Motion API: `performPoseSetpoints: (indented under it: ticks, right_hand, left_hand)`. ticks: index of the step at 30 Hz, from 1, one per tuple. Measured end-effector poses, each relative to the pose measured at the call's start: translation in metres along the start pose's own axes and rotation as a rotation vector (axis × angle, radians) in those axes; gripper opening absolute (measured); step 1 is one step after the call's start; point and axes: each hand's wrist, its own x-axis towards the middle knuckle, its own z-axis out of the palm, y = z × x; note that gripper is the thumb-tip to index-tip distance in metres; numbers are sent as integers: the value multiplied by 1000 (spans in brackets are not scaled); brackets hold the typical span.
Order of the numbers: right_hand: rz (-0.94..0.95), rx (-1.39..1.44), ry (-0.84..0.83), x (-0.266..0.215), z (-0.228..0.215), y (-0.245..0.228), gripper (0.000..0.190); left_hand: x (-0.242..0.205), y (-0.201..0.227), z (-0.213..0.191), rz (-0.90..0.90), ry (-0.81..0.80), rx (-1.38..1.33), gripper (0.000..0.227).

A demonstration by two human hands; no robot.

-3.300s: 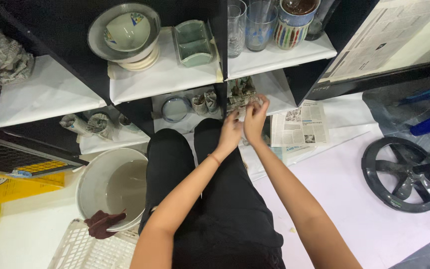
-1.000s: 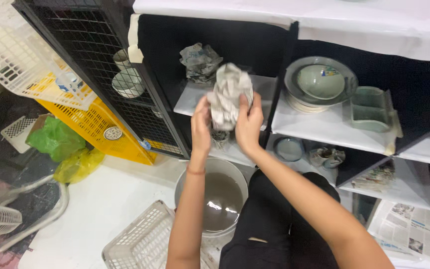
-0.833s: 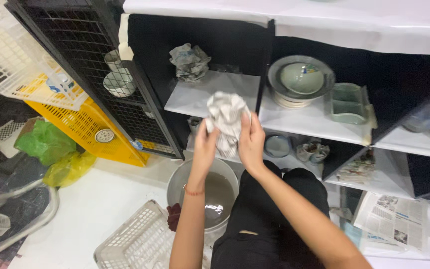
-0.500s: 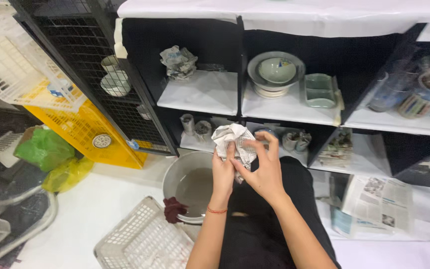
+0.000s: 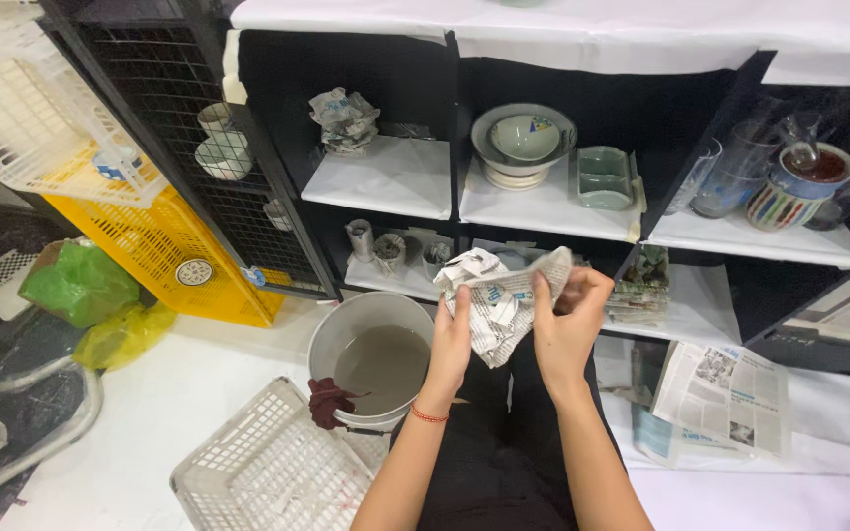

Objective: The person sits on the floor and wraps small ceramic dishes in newspaper. They pick up each dish, fold a sheet of newspaper around it, and place the wrapped item on a shelf. The process is repeated for multiple dishes.

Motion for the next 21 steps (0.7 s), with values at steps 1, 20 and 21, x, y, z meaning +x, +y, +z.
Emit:
performPoseSetpoints:
  ticks: [1, 20, 21]
  right_hand:
    - [-20, 28, 36, -1, -2, 5, 33]
    - [-175, -373, -510, 5, -19, -2, 24]
    - [-195, -398, -506, 7, -20, -2, 24]
  left_hand:
    - [-2, 1, 1, -22, 7, -9, 58]
    - [-5, -16, -9, 27, 96, 31, 57]
    - [-4, -17, -9, 55, 90, 87, 57]
